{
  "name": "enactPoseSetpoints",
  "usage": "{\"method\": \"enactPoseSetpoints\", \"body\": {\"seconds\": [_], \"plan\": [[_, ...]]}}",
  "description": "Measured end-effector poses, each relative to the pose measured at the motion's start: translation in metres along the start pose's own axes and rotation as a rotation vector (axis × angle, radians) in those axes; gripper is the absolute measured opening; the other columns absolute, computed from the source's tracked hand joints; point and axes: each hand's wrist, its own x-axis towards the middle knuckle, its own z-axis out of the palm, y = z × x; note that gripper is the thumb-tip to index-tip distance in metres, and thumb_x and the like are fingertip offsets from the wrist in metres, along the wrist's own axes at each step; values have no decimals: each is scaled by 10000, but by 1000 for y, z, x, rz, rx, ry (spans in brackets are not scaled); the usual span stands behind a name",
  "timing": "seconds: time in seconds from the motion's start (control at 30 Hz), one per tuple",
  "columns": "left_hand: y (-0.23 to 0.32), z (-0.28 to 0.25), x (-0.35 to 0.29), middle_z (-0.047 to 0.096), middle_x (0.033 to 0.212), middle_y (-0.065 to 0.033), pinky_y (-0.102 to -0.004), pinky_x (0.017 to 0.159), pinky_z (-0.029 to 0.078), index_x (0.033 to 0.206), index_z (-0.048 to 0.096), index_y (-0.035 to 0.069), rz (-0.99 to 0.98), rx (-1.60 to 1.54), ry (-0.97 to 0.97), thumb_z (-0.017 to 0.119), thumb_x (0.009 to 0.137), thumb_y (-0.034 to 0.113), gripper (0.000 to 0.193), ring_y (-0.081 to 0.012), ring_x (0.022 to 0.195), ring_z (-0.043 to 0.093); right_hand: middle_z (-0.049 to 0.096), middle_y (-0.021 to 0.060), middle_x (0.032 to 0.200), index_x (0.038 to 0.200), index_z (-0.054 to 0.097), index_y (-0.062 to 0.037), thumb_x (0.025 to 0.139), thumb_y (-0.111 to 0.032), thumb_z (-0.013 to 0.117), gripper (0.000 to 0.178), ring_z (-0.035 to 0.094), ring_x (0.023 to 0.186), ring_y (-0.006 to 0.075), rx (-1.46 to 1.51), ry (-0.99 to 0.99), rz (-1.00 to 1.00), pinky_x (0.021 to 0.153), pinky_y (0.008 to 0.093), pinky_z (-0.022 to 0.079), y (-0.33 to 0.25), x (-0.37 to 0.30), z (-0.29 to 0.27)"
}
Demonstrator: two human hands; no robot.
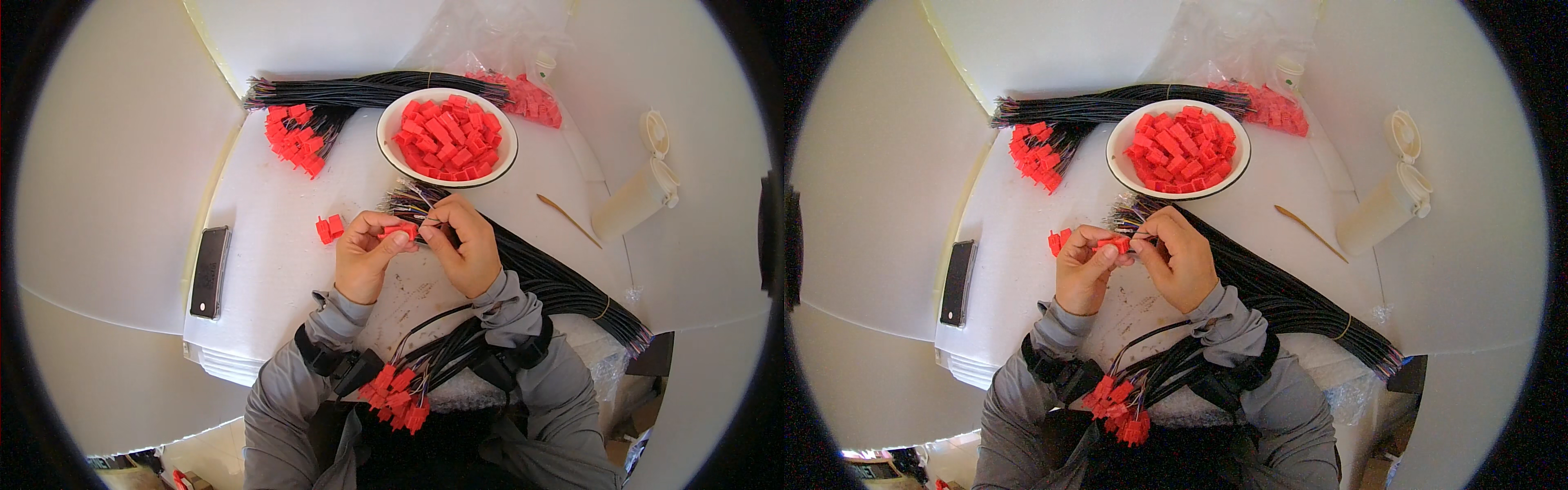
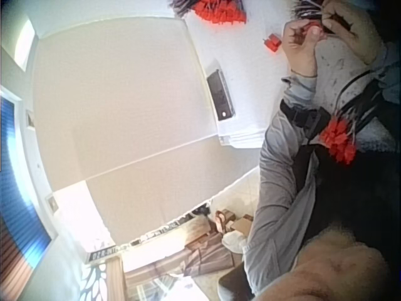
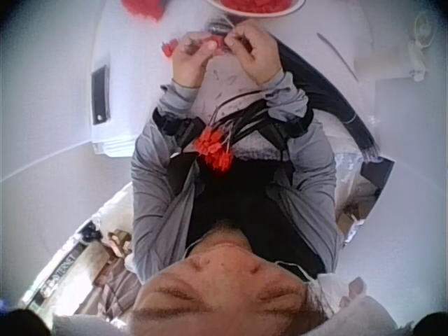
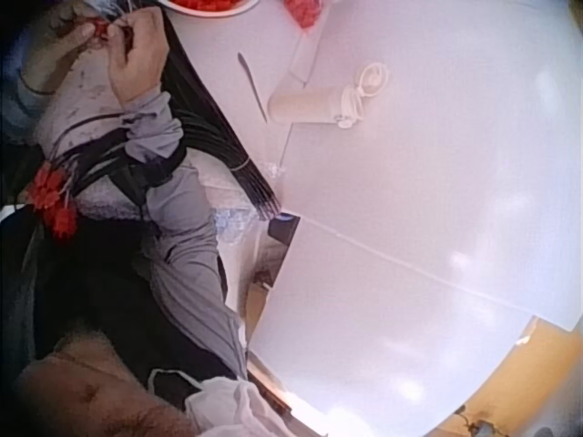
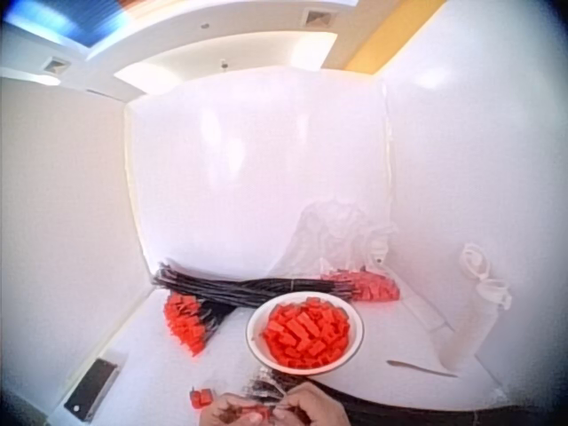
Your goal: Insert individual wires into a red plastic connector block to assemble a wire harness.
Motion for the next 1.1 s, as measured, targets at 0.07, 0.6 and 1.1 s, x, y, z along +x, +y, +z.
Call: {"method": "enactPoseSetpoints", "body": {"seconds": [0.07,0.6,1.1], "plan": [[1,2,0,585,884,-130,-311,690,498,921,487,-3,6,26,6,573,780,25,167,-167,771,572,473,81,740,800,497,8,743,-6,557,84,461,523,139,-9,-8,4,472,233,368,0,0,0],[6,8,0,486,998,-87,-281,647,472,939,510,17,48,14,-17,554,793,42,155,-144,752,539,485,89,716,819,538,-10,751,-44,553,78,493,535,181,-91,-55,7,482,265,394,3,-2,2],[-1,0,-1,547,872,-71,-278,572,442,900,536,4,-85,-108,37,512,840,102,117,-123,637,507,543,61,731,840,605,-10,714,-18,616,128,490,572,101,158,17,5,515,215,397,7,-2,2]]}}
